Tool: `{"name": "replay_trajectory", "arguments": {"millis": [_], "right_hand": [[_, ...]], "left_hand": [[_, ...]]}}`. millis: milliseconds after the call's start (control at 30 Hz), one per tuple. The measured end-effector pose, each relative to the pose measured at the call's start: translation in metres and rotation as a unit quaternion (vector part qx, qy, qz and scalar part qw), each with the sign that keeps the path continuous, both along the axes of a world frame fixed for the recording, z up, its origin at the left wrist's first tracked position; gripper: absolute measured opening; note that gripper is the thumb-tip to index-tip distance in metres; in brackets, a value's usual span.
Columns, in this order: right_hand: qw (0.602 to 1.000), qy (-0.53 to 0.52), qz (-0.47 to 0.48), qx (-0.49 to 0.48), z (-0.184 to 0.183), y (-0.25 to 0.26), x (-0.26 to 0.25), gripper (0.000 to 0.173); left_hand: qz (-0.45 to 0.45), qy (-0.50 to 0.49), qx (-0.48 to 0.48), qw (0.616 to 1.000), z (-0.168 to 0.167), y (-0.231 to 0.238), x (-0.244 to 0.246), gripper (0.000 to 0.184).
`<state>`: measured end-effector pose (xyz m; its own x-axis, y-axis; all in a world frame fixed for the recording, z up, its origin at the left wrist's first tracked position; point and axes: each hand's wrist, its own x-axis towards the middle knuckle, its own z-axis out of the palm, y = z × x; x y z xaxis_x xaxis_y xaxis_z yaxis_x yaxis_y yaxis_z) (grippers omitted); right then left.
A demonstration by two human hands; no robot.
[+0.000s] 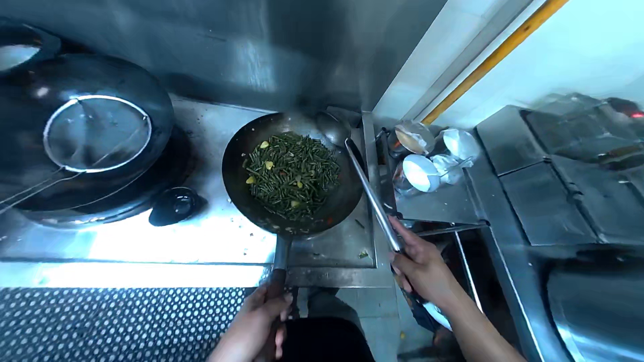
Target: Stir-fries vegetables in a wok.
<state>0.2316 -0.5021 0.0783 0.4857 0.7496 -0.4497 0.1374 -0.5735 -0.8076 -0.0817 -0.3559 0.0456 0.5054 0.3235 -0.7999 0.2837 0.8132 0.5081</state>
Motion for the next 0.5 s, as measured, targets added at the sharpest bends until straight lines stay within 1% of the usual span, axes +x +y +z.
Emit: {"name": "replay_trajectory", "arguments": {"millis": [33, 67, 100, 133, 167, 200, 233, 300, 367, 433, 500], "right_hand": [[1.0, 0.004, 0.021, -0.019, -0.013, -0.015, 0.007, 0.069], [0.996, -0.004, 0.051, -0.071, -0.028, -0.029, 0.016, 0.059], [0.988, -0.014, 0.08, -0.128, -0.046, -0.041, 0.025, 0.045], [0.98, -0.022, 0.102, -0.171, -0.066, -0.054, 0.032, 0.035], [0.973, -0.026, 0.124, -0.195, -0.083, -0.063, 0.036, 0.03], [0.968, -0.025, 0.138, -0.209, -0.095, -0.069, 0.035, 0.031], [0.967, -0.018, 0.146, -0.207, -0.099, -0.072, 0.032, 0.035], [0.979, 0.001, 0.141, -0.149, -0.093, -0.067, 0.028, 0.038], [0.983, 0.01, 0.133, -0.128, -0.088, -0.065, 0.03, 0.039], [0.978, 0.005, 0.145, -0.15, -0.104, -0.064, 0.04, 0.04], [0.967, 0.01, 0.173, -0.187, -0.13, -0.069, 0.051, 0.042]], "left_hand": [[0.011, 0.009, 0.006, 1.0, -0.009, -0.002, 0.003, 0.031], [0.022, 0.016, 0.013, 1.0, -0.014, -0.005, 0.007, 0.032], [0.028, 0.019, 0.018, 0.999, -0.013, -0.009, 0.013, 0.033], [0.032, 0.022, 0.019, 0.999, -0.009, -0.015, 0.018, 0.033], [0.039, 0.023, 0.018, 0.999, -0.006, -0.022, 0.023, 0.033], [0.049, 0.024, 0.014, 0.998, -0.003, -0.027, 0.026, 0.033], [0.061, 0.028, 0.013, 0.998, 0.0, -0.031, 0.03, 0.033], [0.084, 0.03, 0.013, 0.996, 0.013, -0.034, 0.038, 0.028], [0.086, 0.028, -0.002, 0.996, 0.018, -0.042, 0.042, 0.029], [0.089, 0.033, -0.009, 0.995, 0.009, -0.039, 0.043, 0.034], [0.103, 0.044, -0.002, 0.994, 0.012, -0.04, 0.051, 0.035]]}}
